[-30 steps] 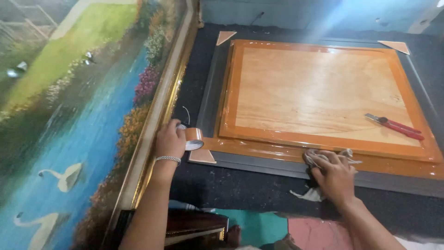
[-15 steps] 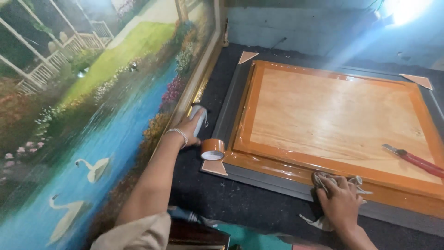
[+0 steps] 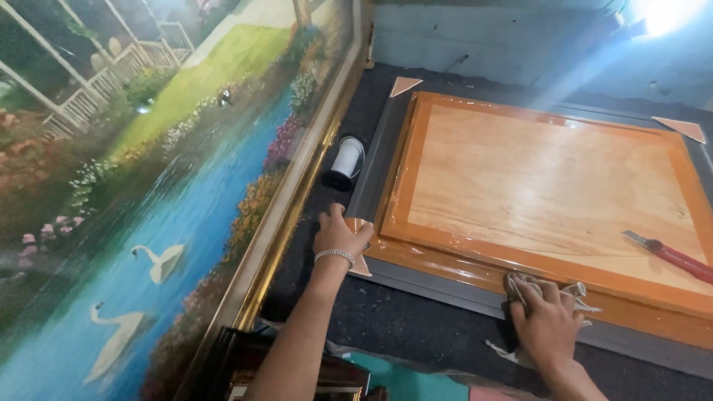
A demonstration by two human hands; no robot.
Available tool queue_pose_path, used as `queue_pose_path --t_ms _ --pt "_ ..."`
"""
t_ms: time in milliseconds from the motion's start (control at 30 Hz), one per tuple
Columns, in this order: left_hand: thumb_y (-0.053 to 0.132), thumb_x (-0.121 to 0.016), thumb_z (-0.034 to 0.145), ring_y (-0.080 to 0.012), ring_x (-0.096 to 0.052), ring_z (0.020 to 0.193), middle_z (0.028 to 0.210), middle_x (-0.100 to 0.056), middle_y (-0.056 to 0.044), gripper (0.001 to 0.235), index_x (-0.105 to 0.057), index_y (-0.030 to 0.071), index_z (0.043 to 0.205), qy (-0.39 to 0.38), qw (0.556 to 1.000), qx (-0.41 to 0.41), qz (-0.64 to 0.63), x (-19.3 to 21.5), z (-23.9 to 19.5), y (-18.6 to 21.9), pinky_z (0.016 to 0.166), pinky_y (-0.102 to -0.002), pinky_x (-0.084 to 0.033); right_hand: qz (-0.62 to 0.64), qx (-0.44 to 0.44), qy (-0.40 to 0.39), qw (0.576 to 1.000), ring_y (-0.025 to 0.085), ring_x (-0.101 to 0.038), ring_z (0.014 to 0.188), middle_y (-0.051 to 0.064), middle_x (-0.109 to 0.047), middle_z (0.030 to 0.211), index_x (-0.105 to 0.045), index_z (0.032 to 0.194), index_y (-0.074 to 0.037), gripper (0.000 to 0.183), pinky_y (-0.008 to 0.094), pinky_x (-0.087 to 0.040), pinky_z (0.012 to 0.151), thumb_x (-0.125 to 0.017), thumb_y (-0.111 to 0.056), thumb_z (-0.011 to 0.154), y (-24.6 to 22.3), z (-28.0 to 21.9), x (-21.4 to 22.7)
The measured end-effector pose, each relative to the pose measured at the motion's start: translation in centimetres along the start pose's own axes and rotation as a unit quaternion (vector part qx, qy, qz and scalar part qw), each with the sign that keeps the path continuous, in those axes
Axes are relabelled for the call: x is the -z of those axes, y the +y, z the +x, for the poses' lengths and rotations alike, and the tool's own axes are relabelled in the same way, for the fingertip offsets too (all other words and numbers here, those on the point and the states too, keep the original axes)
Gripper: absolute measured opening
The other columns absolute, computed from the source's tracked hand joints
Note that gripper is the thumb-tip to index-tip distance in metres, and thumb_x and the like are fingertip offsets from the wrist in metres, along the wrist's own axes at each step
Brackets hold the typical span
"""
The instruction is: Applying brown adhesive tape to the back edges of a wooden picture frame, cutting the tape with a utility knife, and smoothing it with a cloth.
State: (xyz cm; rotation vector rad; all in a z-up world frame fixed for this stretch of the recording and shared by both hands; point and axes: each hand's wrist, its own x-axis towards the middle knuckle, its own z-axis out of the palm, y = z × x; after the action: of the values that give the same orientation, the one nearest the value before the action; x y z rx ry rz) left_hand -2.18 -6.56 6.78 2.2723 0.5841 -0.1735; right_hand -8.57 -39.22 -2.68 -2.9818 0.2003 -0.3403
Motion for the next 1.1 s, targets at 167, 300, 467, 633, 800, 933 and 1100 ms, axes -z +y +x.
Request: queue_pose_path --t_ms 167,300,467,633,800,933,1100 --pt "0.034 -0.068 0.065 -0.0262 -0.051 0.099 0.111 -0.048 -0.009 0.056 -0.044 0.015 0.112 0.057 0.994 -0.019 -0.086 2.0 0.9 -1.6 0.078 -0.039 -0.044 -0.017 0.042 -0.027 0.999 0.031 -0.046 0.108 -0.002 -0.053 0.116 -0.055 0.114 -0.036 0.040 0.051 -0.043 0.076 -0.053 -0.037 0.074 -0.6 0.3 -0.4" --pt "0.034 -0.070 0.066 -0.0270 -0.050 0.102 0.117 -0.047 -0.005 0.049 -0.049 0.021 0.109 0.107 0.994 0.006 0.012 3.6 0.5 -2.2 0.071 -0.044 -0.048 -0.034 0.078 -0.051 0.995 0.031 -0.044 0.110 0.000 -0.050 0.120 -0.051 0.117 -0.036 0.043 0.049 -0.044 0.075 -0.053 -0.036 0.074 -2.0 0.6 -0.2" --pt "0.035 -0.066 0.067 -0.0260 -0.050 0.100 0.109 -0.049 -0.005 0.042 -0.052 0.018 0.103 0.150 0.988 -0.019 -0.007 1.4 1.2 -4.5 0.072 -0.043 -0.046 -0.055 0.130 -0.051 0.989 0.029 -0.045 0.110 -0.004 -0.048 0.120 -0.046 0.120 -0.040 0.045 0.048 -0.044 0.075 -0.050 -0.040 0.075 -3.9 0.8 0.0" --pt "0.036 -0.067 0.068 -0.0244 -0.046 0.108 0.116 -0.046 -0.005 0.053 -0.046 0.017 0.112 0.150 0.987 0.029 -0.041 1.4 0.9 -4.2 0.077 -0.044 -0.046 -0.050 0.237 -0.066 0.968 0.028 -0.045 0.106 -0.009 -0.042 0.128 -0.041 0.123 -0.042 0.054 0.047 -0.041 0.075 -0.055 -0.034 0.072 -9.9 1.6 -0.5" --pt "0.045 -0.067 0.064 -0.0324 -0.051 0.108 0.118 -0.046 -0.007 0.065 -0.039 0.017 0.116 0.208 0.973 0.033 -0.090 -1.7 3.1 -6.9 0.086 -0.049 -0.044 -0.036 0.369 -0.108 0.922 0.025 -0.041 0.109 -0.005 -0.038 0.127 -0.038 0.129 -0.029 0.047 0.043 -0.040 0.078 -0.039 -0.024 0.082 -20.1 1.8 1.4" --pt "0.050 -0.065 0.065 -0.0356 -0.052 0.106 0.117 -0.047 -0.009 0.065 -0.039 0.016 0.114 0.231 0.967 0.011 -0.111 -2.6 2.9 -8.2 0.088 -0.049 -0.043 -0.016 0.370 -0.105 0.923 0.029 -0.042 0.104 -0.002 -0.040 0.125 -0.039 0.128 -0.025 0.048 0.045 -0.039 0.075 -0.041 -0.020 0.081 -21.8 2.4 0.0" --pt "0.042 -0.062 0.067 -0.0394 -0.046 0.113 0.121 -0.046 -0.020 0.067 -0.039 0.011 0.122 0.198 0.961 -0.018 -0.190 -1.9 1.7 -8.2 0.094 -0.048 -0.039 -0.077 0.302 -0.184 0.932 0.021 -0.039 0.112 -0.014 -0.036 0.131 -0.037 0.128 -0.040 0.049 0.045 -0.035 0.086 -0.043 -0.029 0.080 -16.1 2.1 4.9"
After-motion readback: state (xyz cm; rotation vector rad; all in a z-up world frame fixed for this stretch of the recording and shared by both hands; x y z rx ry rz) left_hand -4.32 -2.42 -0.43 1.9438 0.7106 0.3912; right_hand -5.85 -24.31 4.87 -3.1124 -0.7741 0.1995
